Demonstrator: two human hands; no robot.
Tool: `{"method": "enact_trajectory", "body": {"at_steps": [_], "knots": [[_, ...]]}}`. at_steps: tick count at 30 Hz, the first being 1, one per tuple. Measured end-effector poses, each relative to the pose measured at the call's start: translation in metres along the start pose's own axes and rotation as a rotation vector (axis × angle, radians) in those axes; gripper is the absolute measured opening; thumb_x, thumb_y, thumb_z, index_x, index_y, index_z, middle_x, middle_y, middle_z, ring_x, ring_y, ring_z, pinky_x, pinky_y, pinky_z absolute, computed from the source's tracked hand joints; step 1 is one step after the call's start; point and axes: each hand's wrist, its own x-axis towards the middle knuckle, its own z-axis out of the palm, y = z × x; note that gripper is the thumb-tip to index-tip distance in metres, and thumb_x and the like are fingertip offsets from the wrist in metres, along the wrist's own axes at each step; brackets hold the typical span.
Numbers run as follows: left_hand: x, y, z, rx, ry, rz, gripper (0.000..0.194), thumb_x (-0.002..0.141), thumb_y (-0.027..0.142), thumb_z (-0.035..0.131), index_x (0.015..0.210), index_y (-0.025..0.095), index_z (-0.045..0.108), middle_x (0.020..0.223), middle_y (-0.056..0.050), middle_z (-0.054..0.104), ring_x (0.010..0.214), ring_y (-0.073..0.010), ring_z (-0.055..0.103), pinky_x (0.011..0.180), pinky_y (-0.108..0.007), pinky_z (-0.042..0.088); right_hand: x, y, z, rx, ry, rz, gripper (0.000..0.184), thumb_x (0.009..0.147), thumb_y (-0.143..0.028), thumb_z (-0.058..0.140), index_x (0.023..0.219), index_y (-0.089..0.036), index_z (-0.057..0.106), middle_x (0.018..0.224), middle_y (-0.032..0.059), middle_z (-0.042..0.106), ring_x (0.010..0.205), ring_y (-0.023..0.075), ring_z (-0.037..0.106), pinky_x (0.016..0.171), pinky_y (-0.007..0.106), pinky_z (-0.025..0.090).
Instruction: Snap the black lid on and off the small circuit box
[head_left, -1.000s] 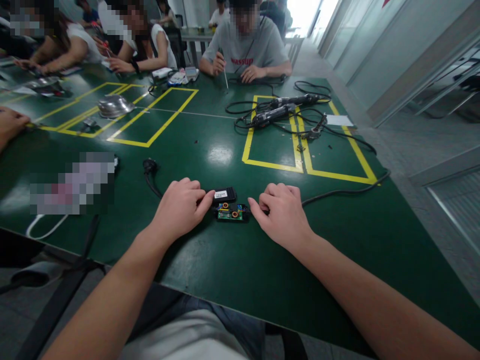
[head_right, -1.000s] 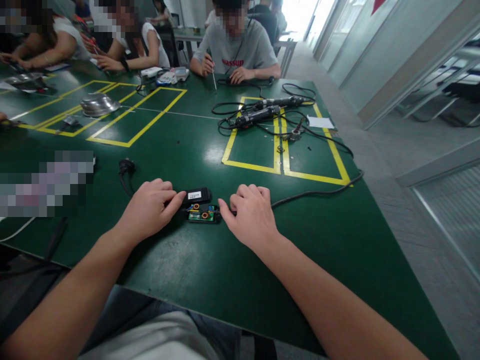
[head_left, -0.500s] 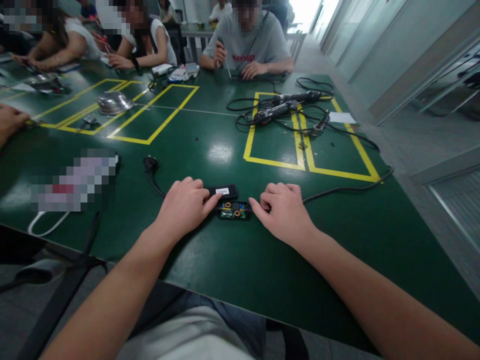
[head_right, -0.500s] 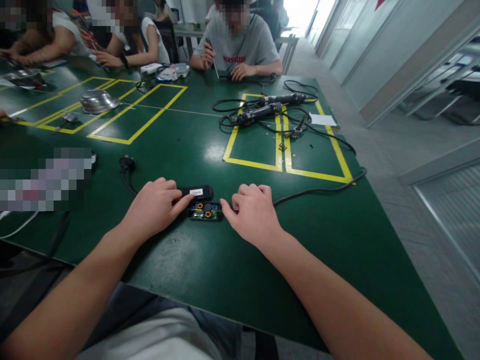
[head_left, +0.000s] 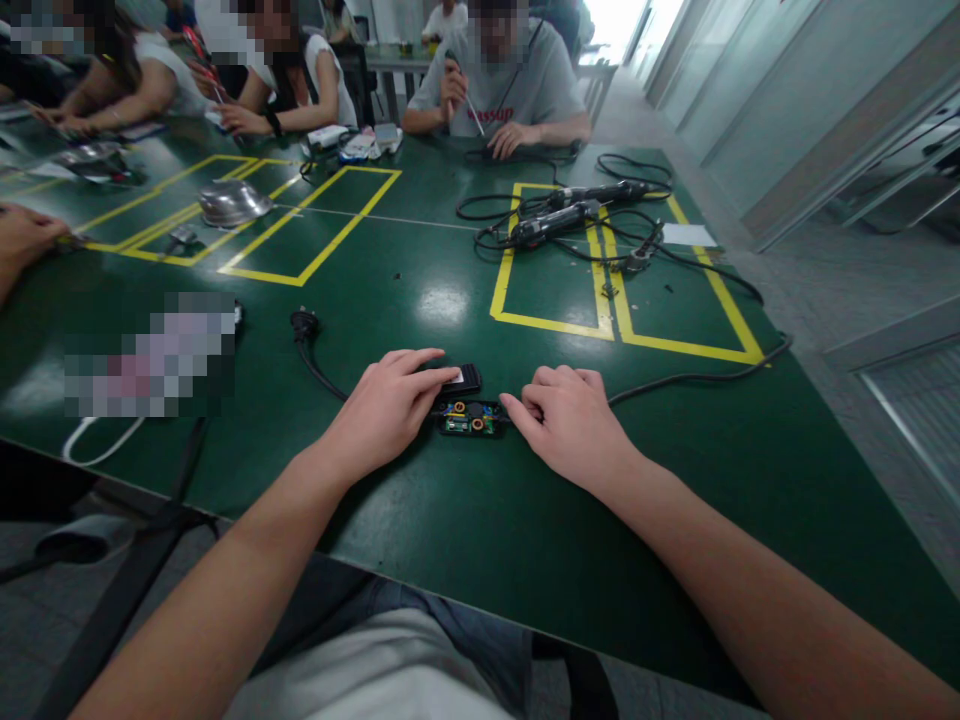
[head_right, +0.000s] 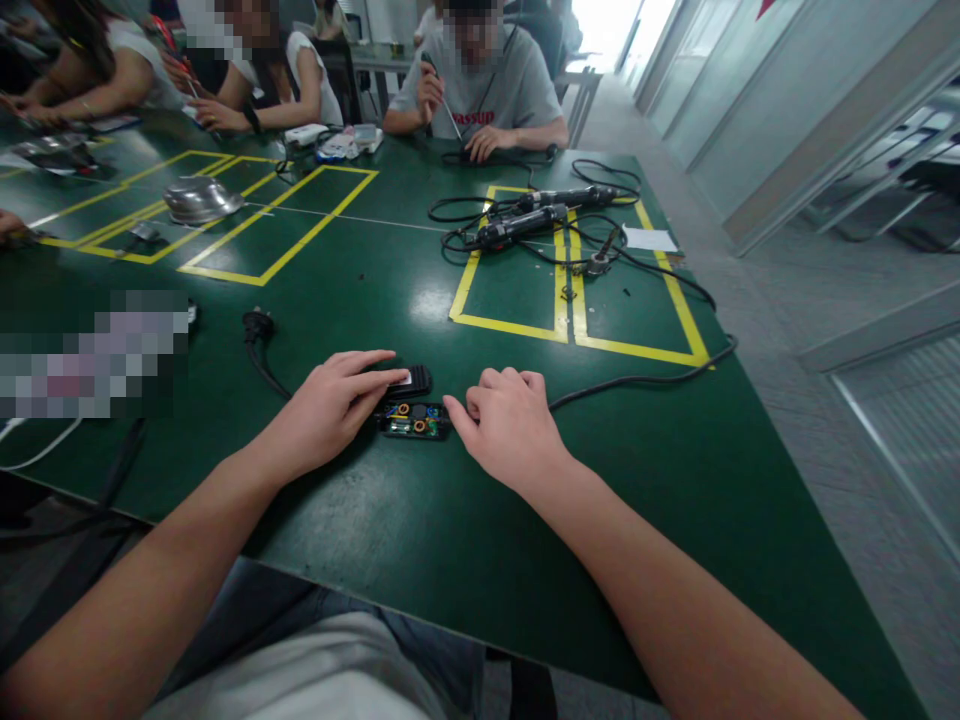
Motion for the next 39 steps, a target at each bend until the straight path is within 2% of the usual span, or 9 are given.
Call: {"method": "enact_trajectory", "body": {"at_steps": [4,7,9,12,17,20,25,31,39], "knots": [[0.003,0.0,-0.006,-0.022,-0.003,-0.115,0.028,0.105,0.032,0.066,0.127,0.025,0.082,0.134,-0.01,0.08,0.126,-0.0313,0.07,0.112,-0.053,0.055,-0.001,0.001,0.003,-0.008,0.039,-0.019,0.053,0.11,-0.042,0.054,0.063,-0.02,0.062,0.081,0.0064,0.064,0.081,0.0215,0.054,0.085,0.042,0.033],[0.002,0.001,-0.009,-0.03,0.035,-0.146,0.023,0.101,0.028,0.072,0.121,0.023,0.083,0.123,-0.009,0.083,0.113,-0.0292,0.073,0.105,-0.048,0.058,-0.002,0.002,0.006,-0.023,0.072,-0.036,0.052,0.111,-0.042,0.052,0.064,-0.02,0.064,0.08,0.0065,0.064,0.08,0.0212,0.053,0.085,0.042,0.032],[0.001,0.002,-0.01,-0.035,0.081,-0.098,0.024,0.101,0.027,0.071,0.122,0.021,0.081,0.124,-0.01,0.082,0.114,-0.0291,0.072,0.105,-0.049,0.058,-0.002,0.001,0.007,-0.038,0.084,-0.046,0.051,0.111,-0.04,0.05,0.067,-0.02,0.067,0.08,0.0069,0.064,0.081,0.0215,0.053,0.085,0.042,0.032],[-0.002,0.007,-0.01,-0.093,0.11,0.052,0.028,0.107,0.029,0.064,0.13,0.022,0.078,0.131,-0.011,0.08,0.122,-0.0284,0.07,0.109,-0.049,0.057,-0.003,0.0,0.008,-0.072,0.084,-0.055,0.05,0.113,-0.036,0.046,0.075,-0.019,0.074,0.083,0.0083,0.066,0.084,0.023,0.054,0.086,0.042,0.032],[-0.005,0.018,-0.01,-0.129,-0.007,0.238,0.03,0.112,0.028,0.057,0.132,0.022,0.078,0.13,-0.012,0.08,0.117,-0.0264,0.071,0.105,-0.046,0.058,-0.004,-0.002,0.009,-0.095,0.072,-0.05,0.05,0.114,-0.03,0.04,0.089,-0.017,0.081,0.089,0.0101,0.069,0.088,0.0243,0.055,0.089,0.043,0.033],[-0.005,0.022,-0.012,-0.093,-0.071,0.259,0.028,0.111,0.028,0.059,0.128,0.024,0.08,0.127,-0.011,0.08,0.113,-0.0261,0.073,0.102,-0.045,0.059,-0.003,-0.002,0.01,-0.093,0.072,-0.053,0.049,0.114,-0.03,0.04,0.091,-0.018,0.082,0.091,0.0102,0.07,0.089,0.0243,0.055,0.09,0.043,0.033],[-0.006,0.023,-0.013,-0.077,-0.075,0.296,0.027,0.11,0.028,0.06,0.126,0.024,0.081,0.129,-0.011,0.081,0.113,-0.0265,0.073,0.101,-0.046,0.059,-0.002,-0.002,0.011,-0.099,0.084,-0.046,0.05,0.114,-0.032,0.042,0.088,-0.018,0.082,0.088,0.0096,0.07,0.088,0.0242,0.055,0.089,0.043,0.033],[-0.005,0.025,-0.013,-0.104,-0.095,0.248,0.025,0.106,0.026,0.067,0.125,0.026,0.083,0.126,-0.01,0.082,0.111,-0.0258,0.073,0.101,-0.046,0.06,-0.002,-0.002,0.011,-0.093,0.099,-0.053,0.049,0.114,-0.031,0.042,0.088,-0.018,0.082,0.089,0.0099,0.071,0.087,0.0242,0.056,0.089,0.044,0.034],[-0.004,0.024,-0.012,-0.114,-0.115,0.236,0.026,0.104,0.023,0.07,0.128,0.023,0.079,0.126,-0.009,0.082,0.113,-0.0254,0.072,0.104,-0.044,0.059,-0.002,-0.002,0.011,-0.111,0.099,-0.049,0.049,0.113,-0.031,0.043,0.087,-0.018,0.082,0.088,0.0099,0.071,0.087,0.0243,0.056,0.089,0.044,0.035]]}}
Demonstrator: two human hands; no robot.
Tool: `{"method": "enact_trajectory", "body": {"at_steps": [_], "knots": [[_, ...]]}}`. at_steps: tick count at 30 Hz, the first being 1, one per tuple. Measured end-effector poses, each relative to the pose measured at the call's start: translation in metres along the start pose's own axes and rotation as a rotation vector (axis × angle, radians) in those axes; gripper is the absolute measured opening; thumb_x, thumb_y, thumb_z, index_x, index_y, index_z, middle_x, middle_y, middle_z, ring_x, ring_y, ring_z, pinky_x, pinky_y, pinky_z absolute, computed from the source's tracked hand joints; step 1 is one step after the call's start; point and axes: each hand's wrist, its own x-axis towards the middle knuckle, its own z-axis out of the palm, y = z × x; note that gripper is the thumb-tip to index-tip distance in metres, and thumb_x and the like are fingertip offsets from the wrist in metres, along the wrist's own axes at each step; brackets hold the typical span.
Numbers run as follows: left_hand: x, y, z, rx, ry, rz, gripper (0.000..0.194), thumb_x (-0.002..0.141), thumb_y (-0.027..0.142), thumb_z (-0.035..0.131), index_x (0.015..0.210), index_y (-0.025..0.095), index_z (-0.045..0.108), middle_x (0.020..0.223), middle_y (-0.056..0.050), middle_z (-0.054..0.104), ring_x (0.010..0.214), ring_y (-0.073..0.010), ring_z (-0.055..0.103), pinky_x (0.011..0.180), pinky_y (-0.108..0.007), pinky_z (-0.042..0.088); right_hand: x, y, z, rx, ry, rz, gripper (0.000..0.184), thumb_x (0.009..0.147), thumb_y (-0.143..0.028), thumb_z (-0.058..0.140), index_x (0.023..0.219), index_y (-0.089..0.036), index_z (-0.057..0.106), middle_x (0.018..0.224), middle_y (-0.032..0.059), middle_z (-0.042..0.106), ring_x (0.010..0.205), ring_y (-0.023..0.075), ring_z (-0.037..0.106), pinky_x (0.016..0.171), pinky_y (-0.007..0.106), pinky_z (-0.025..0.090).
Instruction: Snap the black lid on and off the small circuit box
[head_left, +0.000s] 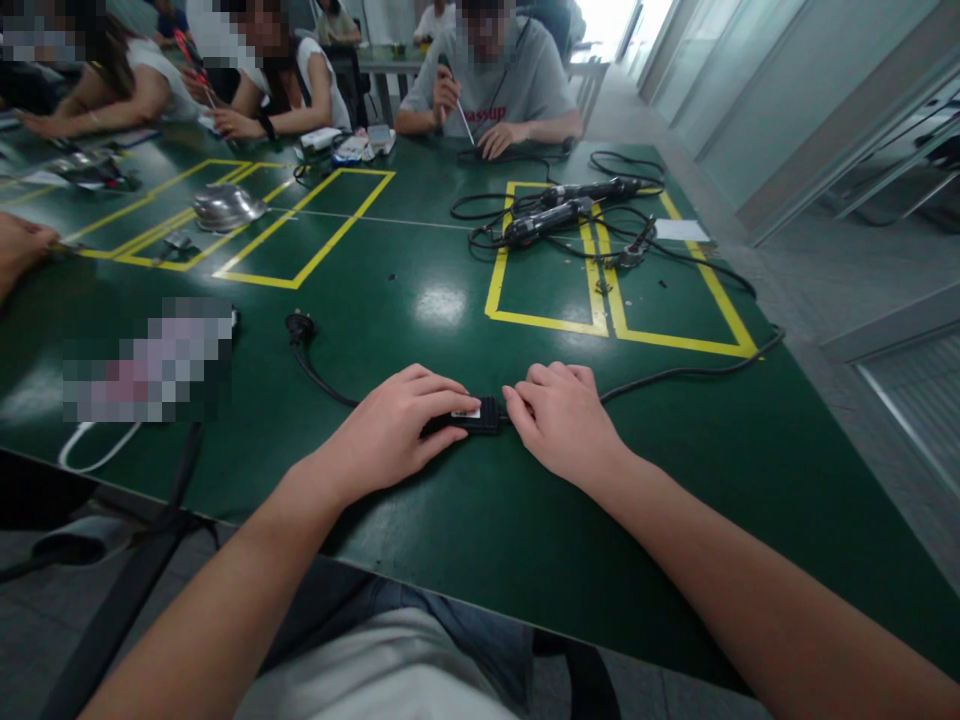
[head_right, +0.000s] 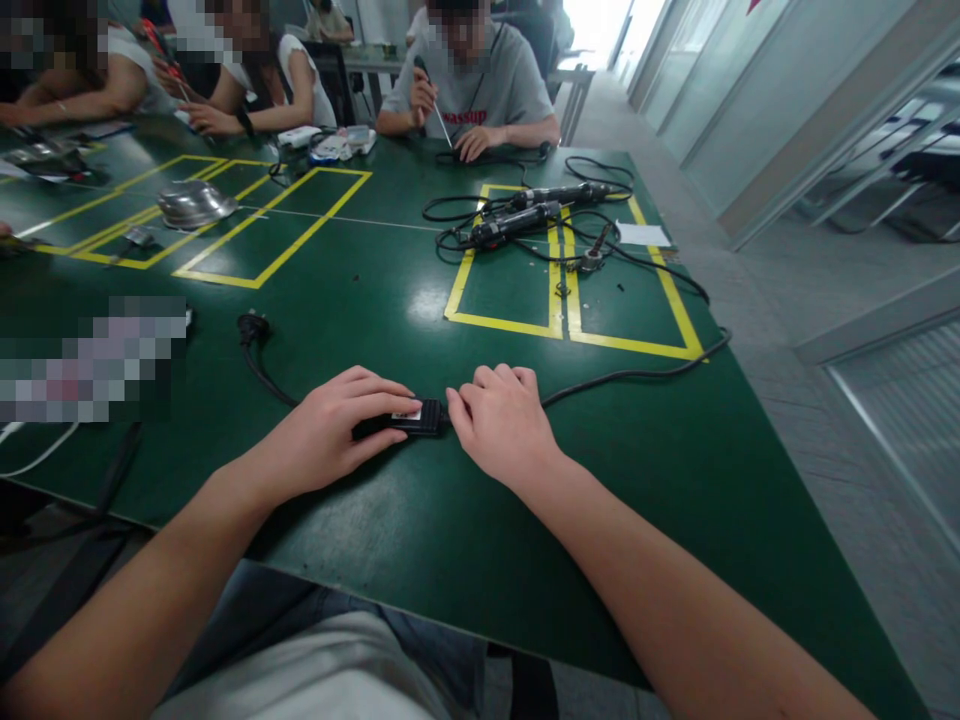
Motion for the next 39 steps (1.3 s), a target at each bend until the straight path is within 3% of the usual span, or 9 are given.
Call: {"method": "enact_trajectory", "body": {"at_steps": [8,12,15,24,30,35,39], "knots": [[-0.003,0.0,0.003,-0.019,0.034,-0.117,0.044,0.099,0.026,0.074,0.143,0.023,0.068,0.128,-0.011,0.079,0.113,-0.0276,0.071,0.104,-0.047,0.059,0.0,0.0,0.002,-0.006,0.01,-0.003,0.047,0.113,-0.032,0.046,0.087,-0.019,0.083,0.086,0.0091,0.069,0.086,0.0238,0.055,0.089,0.043,0.034],[-0.004,-0.004,0.003,-0.017,0.202,-0.145,0.029,0.102,0.033,0.07,0.129,0.022,0.068,0.126,-0.01,0.08,0.115,-0.0281,0.07,0.106,-0.047,0.057,0.0,0.0,0.001,-0.006,0.015,-0.013,0.049,0.114,-0.032,0.045,0.085,-0.019,0.082,0.085,0.0091,0.069,0.085,0.0237,0.054,0.089,0.043,0.034],[-0.003,-0.009,0.002,0.022,0.311,-0.238,0.016,0.102,0.028,0.067,0.116,0.022,0.067,0.129,-0.011,0.079,0.121,-0.0293,0.069,0.107,-0.05,0.055,0.0,0.001,-0.001,0.006,0.002,-0.019,0.05,0.114,-0.033,0.044,0.084,-0.019,0.081,0.085,0.0093,0.069,0.085,0.0234,0.054,0.089,0.043,0.034],[-0.001,-0.019,0.005,0.088,0.206,-0.344,0.011,0.1,0.022,0.066,0.11,0.023,0.069,0.134,-0.012,0.079,0.125,-0.0321,0.072,0.107,-0.054,0.055,-0.002,0.001,-0.002,0.03,-0.011,-0.024,0.051,0.115,-0.036,0.043,0.085,-0.018,0.08,0.087,0.009,0.07,0.086,0.0231,0.055,0.091,0.043,0.033],[-0.003,-0.022,0.008,0.087,0.185,-0.305,0.014,0.104,0.021,0.058,0.108,0.022,0.071,0.14,-0.012,0.075,0.129,-0.0299,0.068,0.109,-0.052,0.055,-0.003,0.001,-0.002,0.037,-0.023,-0.019,0.05,0.115,-0.038,0.046,0.083,-0.018,0.078,0.088,0.0083,0.069,0.087,0.0232,0.056,0.092,0.044,0.034],[-0.002,-0.015,0.004,0.315,0.189,-0.341,0.026,0.108,0.033,0.059,0.095,0.019,0.075,0.108,-0.012,0.073,0.101,-0.0291,0.064,0.089,-0.046,0.054,-0.003,0.002,-0.001,0.038,-0.011,-0.027,0.052,0.115,-0.038,0.043,0.082,-0.018,0.078,0.086,0.0087,0.068,0.086,0.0235,0.055,0.089,0.043,0.033],[0.001,-0.012,0.0,0.489,0.056,-0.422,0.047,0.112,0.043,0.052,0.082,0.019,0.078,0.091,-0.012,0.07,0.09,-0.0297,0.061,0.076,-0.044,0.044,-0.003,0.003,0.001,0.037,0.017,-0.037,0.054,0.115,-0.039,0.043,0.078,-0.019,0.076,0.083,0.0082,0.066,0.084,0.0228,0.053,0.089,0.043,0.033]]}}
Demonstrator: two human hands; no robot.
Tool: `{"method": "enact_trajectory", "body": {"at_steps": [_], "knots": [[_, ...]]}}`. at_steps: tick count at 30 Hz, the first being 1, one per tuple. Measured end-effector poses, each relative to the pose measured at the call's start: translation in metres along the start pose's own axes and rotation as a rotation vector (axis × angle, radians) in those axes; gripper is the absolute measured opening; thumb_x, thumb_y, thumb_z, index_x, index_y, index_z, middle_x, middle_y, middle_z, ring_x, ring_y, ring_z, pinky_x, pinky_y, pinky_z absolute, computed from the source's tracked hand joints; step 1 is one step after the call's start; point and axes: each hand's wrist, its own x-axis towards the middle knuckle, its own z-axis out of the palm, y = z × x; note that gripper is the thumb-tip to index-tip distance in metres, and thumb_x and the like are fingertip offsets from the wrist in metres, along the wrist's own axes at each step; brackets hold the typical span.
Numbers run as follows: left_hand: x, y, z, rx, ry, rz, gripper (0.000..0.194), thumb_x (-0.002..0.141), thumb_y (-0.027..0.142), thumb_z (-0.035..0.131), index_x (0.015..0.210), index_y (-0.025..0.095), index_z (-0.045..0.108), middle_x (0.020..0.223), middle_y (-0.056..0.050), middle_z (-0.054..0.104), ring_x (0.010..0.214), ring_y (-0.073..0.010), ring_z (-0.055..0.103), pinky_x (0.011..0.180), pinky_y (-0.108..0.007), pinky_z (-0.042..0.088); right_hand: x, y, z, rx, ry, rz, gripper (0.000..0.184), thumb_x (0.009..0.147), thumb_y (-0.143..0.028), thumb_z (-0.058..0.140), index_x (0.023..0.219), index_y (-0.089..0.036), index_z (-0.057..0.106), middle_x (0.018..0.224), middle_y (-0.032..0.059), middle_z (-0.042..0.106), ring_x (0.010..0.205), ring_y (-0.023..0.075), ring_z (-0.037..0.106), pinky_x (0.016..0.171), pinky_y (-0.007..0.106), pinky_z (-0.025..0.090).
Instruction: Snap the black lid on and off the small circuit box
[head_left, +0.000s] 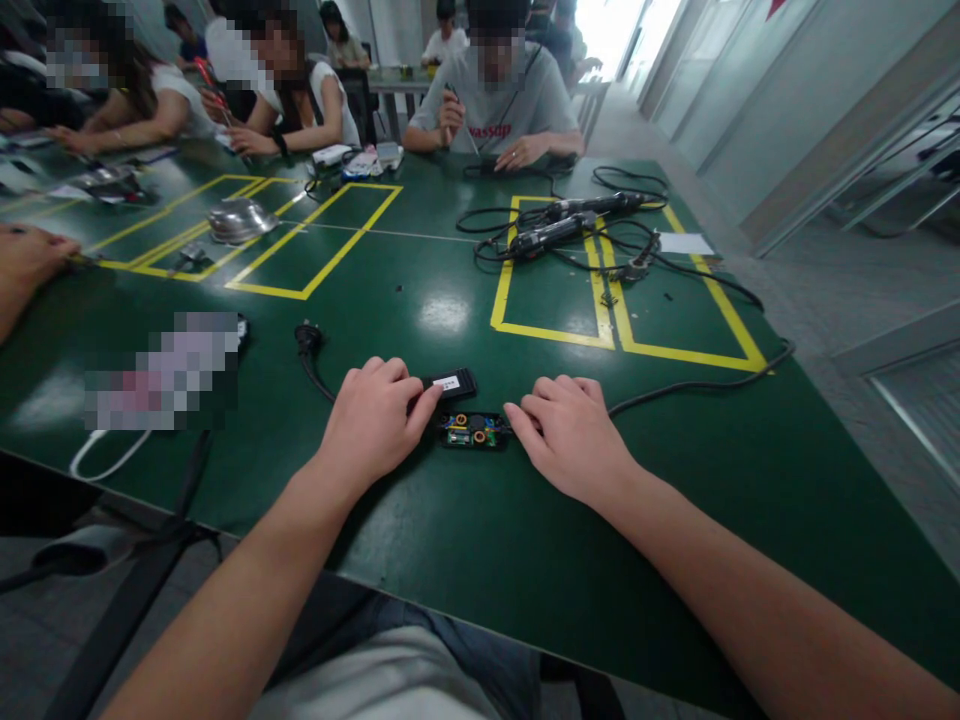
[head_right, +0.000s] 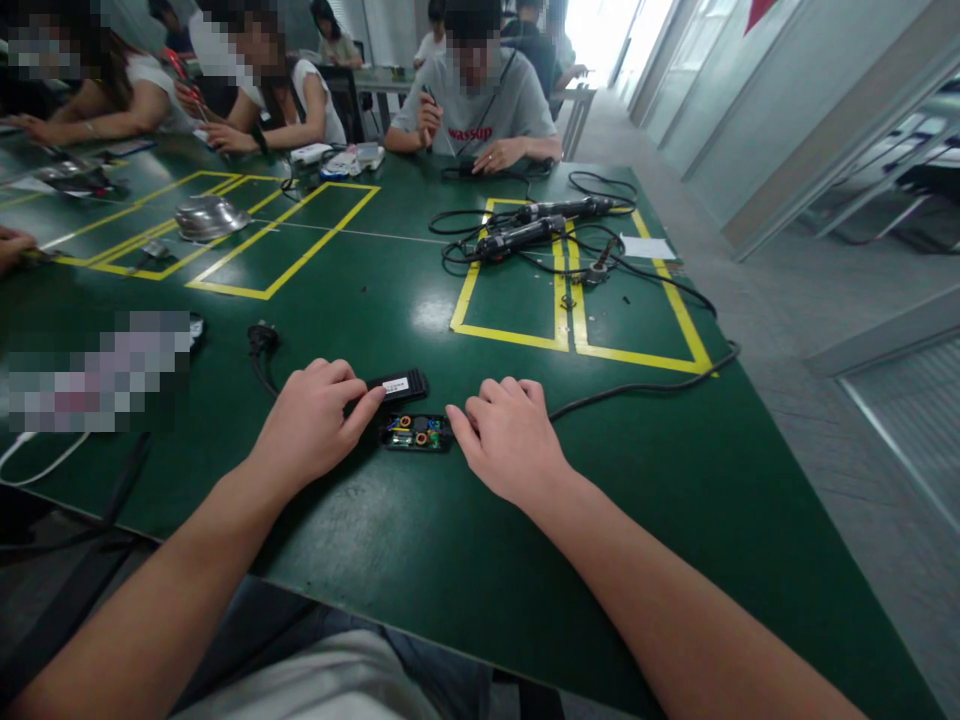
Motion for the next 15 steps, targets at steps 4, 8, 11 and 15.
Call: {"method": "enact_trajectory", "body": {"at_steps": [4,8,11,15], "knots": [[0.0026,0.002,-0.0014,0.062,-0.11,-0.016,0.05,0.113,0.043,0.051,0.079,0.019,0.08,0.084,-0.011,0.07,0.085,-0.0287,0.061,0.073,-0.043,0.039,0.0003,0.0017,0.001,0.011,0.016,-0.01,0.054,0.114,-0.042,0.046,0.071,-0.02,0.071,0.08,0.0071,0.064,0.082,0.0221,0.052,0.087,0.042,0.032],[0.0035,0.0028,-0.0021,0.059,-0.13,-0.018,0.049,0.112,0.041,0.052,0.08,0.018,0.081,0.081,-0.01,0.068,0.082,-0.0278,0.06,0.072,-0.041,0.039,0.0012,0.0018,0.0009,0.017,0.023,-0.011,0.053,0.113,-0.041,0.05,0.068,-0.02,0.067,0.078,0.0067,0.064,0.082,0.0217,0.052,0.087,0.042,0.033],[0.0034,0.0018,-0.002,0.023,-0.112,-0.009,0.049,0.112,0.041,0.052,0.077,0.019,0.08,0.079,-0.01,0.067,0.079,-0.0264,0.058,0.071,-0.04,0.039,0.0013,0.0013,0.0007,0.017,0.024,-0.011,0.052,0.112,-0.041,0.052,0.067,-0.02,0.066,0.078,0.0062,0.064,0.081,0.0215,0.053,0.088,0.042,0.033],[0.0032,-0.0005,-0.0006,-0.062,-0.074,-0.017,0.053,0.112,0.043,0.049,0.073,0.02,0.076,0.078,-0.009,0.066,0.079,-0.0254,0.057,0.073,-0.04,0.042,0.0007,0.0015,0.0001,0.028,0.033,-0.002,0.051,0.112,-0.041,0.052,0.066,-0.02,0.065,0.077,0.0052,0.062,0.079,0.0208,0.052,0.088,0.042,0.033]]}}
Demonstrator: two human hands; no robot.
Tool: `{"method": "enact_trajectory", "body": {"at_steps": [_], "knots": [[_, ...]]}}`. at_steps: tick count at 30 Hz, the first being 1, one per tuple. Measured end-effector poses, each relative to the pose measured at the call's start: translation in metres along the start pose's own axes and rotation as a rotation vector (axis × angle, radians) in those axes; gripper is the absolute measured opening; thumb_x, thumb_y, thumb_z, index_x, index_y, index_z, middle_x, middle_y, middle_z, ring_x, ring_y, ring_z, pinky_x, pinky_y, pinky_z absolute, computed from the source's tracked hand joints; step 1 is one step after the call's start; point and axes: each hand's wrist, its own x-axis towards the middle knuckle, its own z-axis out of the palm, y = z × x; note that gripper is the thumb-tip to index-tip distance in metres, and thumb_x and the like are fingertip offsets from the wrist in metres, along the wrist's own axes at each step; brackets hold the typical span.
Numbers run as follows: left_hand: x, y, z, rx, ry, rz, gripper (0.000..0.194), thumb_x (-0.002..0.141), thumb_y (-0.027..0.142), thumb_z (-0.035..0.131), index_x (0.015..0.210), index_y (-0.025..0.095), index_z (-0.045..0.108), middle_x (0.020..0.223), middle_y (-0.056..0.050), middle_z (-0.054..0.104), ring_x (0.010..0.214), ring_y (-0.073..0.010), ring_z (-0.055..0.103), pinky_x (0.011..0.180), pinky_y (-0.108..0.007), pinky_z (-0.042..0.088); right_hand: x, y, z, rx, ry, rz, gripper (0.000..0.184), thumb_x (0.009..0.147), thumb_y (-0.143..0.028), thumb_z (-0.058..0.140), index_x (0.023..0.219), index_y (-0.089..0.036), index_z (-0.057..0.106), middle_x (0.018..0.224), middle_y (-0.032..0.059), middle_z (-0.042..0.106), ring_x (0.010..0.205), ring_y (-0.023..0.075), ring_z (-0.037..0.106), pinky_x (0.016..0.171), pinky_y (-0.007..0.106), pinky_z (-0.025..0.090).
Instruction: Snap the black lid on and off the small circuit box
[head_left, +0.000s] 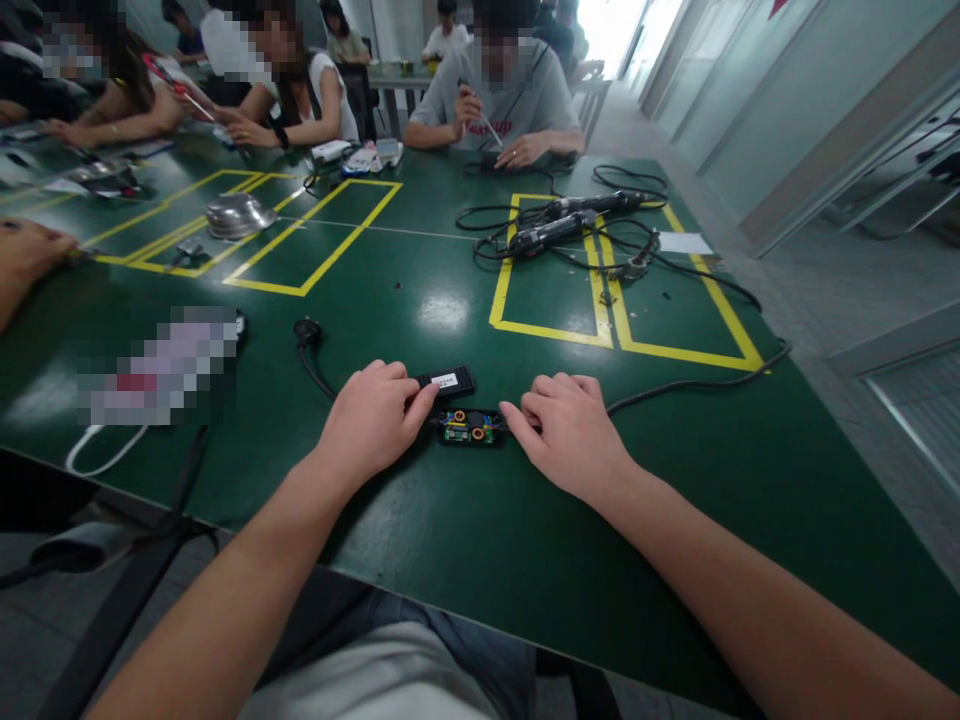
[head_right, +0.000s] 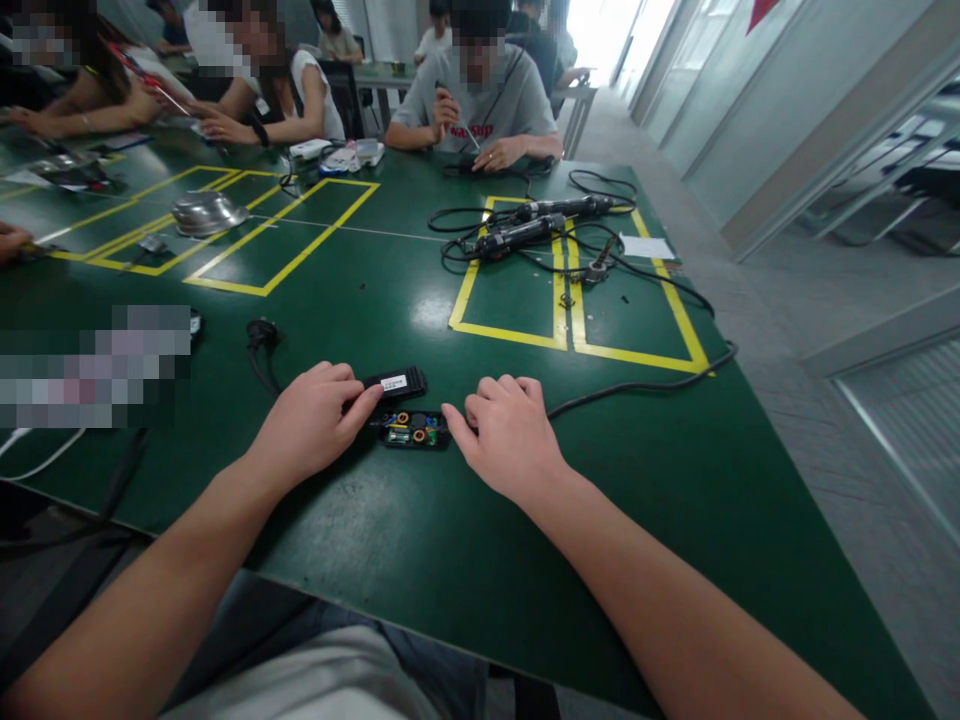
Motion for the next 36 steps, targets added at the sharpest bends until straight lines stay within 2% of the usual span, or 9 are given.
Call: {"method": "enact_trajectory", "body": {"at_steps": [8,13,18,21,26,36], "knots": [[-0.0007,-0.0013,0.0021,-0.034,0.002,-0.027,0.055,0.113,0.045,0.046,0.072,0.02,0.072,0.08,-0.007,0.065,0.08,-0.024,0.061,0.073,-0.038,0.043,-0.0003,0.0002,-0.0017,0.045,0.034,0.0,0.053,0.113,-0.04,0.049,0.067,-0.02,0.064,0.076,0.0049,0.061,0.079,0.0203,0.052,0.089,0.042,0.034],[-0.0016,0.0022,0.0011,0.013,-0.054,-0.1,0.055,0.112,0.05,0.045,0.075,0.02,0.073,0.086,-0.007,0.066,0.075,-0.022,0.062,0.064,-0.035,0.035,0.0001,0.0003,-0.0003,0.034,0.037,-0.007,0.052,0.112,-0.04,0.051,0.066,-0.021,0.063,0.076,0.0049,0.061,0.08,0.0207,0.052,0.09,0.043,0.034],[-0.0027,0.0066,-0.0027,0.081,-0.048,-0.106,0.056,0.112,0.052,0.045,0.078,0.019,0.075,0.088,-0.008,0.067,0.072,-0.0216,0.061,0.061,-0.035,0.031,0.0004,0.0001,-0.0013,0.033,0.064,-0.007,0.051,0.11,-0.041,0.053,0.064,-0.021,0.061,0.074,0.0044,0.06,0.077,0.02,0.05,0.088,0.042,0.034],[-0.0032,0.0063,-0.0036,0.072,-0.022,-0.09,0.056,0.111,0.051,0.045,0.077,0.019,0.074,0.088,-0.007,0.066,0.072,-0.0207,0.061,0.061,-0.035,0.032,-0.0001,0.0003,-0.0021,0.043,0.082,-0.009,0.051,0.11,-0.04,0.053,0.064,-0.021,0.06,0.074,0.0044,0.06,0.077,0.0198,0.049,0.086,0.041,0.033],[-0.0027,0.0019,-0.0029,-0.062,0.006,-0.052,0.057,0.112,0.046,0.041,0.071,0.019,0.07,0.081,-0.006,0.062,0.072,-0.0192,0.06,0.067,-0.035,0.039,-0.0008,0.0012,-0.0028,0.076,0.085,0.01,0.052,0.111,-0.04,0.049,0.064,-0.021,0.06,0.075,0.0041,0.059,0.076,0.0192,0.049,0.084,0.041,0.032],[-0.0022,-0.0006,-0.0008,-0.115,0.042,-0.041,0.055,0.112,0.046,0.046,0.069,0.02,0.069,0.08,-0.005,0.061,0.071,-0.0193,0.059,0.067,-0.035,0.041,-0.0002,0.0007,-0.0035,0.082,0.066,0.023,0.052,0.111,-0.04,0.048,0.064,-0.021,0.06,0.076,0.0043,0.06,0.076,0.0191,0.05,0.086,0.041,0.033]]}}
